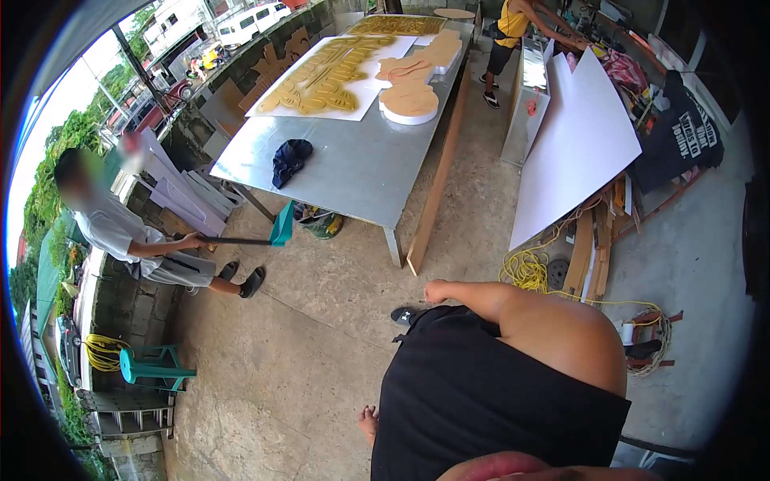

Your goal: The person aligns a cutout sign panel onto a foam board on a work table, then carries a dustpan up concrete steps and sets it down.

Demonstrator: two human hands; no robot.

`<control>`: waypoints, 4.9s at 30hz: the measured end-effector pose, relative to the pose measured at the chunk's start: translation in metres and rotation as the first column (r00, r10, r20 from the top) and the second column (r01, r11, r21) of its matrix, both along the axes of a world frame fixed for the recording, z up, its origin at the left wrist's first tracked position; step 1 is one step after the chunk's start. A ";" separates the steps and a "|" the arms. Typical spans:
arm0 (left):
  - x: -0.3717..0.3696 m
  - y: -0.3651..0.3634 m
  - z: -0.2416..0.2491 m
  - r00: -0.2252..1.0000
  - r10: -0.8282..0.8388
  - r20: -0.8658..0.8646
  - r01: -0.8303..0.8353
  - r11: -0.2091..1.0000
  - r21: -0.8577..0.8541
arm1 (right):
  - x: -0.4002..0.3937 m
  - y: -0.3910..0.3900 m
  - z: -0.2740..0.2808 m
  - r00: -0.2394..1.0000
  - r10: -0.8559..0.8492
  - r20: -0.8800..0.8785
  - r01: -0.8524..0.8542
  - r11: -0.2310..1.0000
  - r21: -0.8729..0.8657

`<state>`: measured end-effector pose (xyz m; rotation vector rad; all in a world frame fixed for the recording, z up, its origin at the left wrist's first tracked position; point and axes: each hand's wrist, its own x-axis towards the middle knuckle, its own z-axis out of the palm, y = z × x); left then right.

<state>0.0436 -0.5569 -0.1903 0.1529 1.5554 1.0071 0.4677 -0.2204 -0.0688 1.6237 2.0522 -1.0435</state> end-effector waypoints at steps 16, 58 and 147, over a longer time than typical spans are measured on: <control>0.015 -0.002 0.022 1.000 0.024 -0.005 -0.024 1.000 0.020 | 0.001 0.008 -0.032 0.979 0.194 0.060 -0.193 0.981 -0.015; 0.117 -0.052 0.090 0.909 0.410 -0.078 -0.417 0.889 -0.191 | -0.056 0.028 -0.005 0.964 0.241 -0.111 -0.260 0.944 -0.206; -0.075 0.245 0.233 0.787 0.320 -0.527 -0.189 0.939 0.287 | -0.055 0.086 0.027 0.983 -0.079 -0.164 0.028 0.956 -0.292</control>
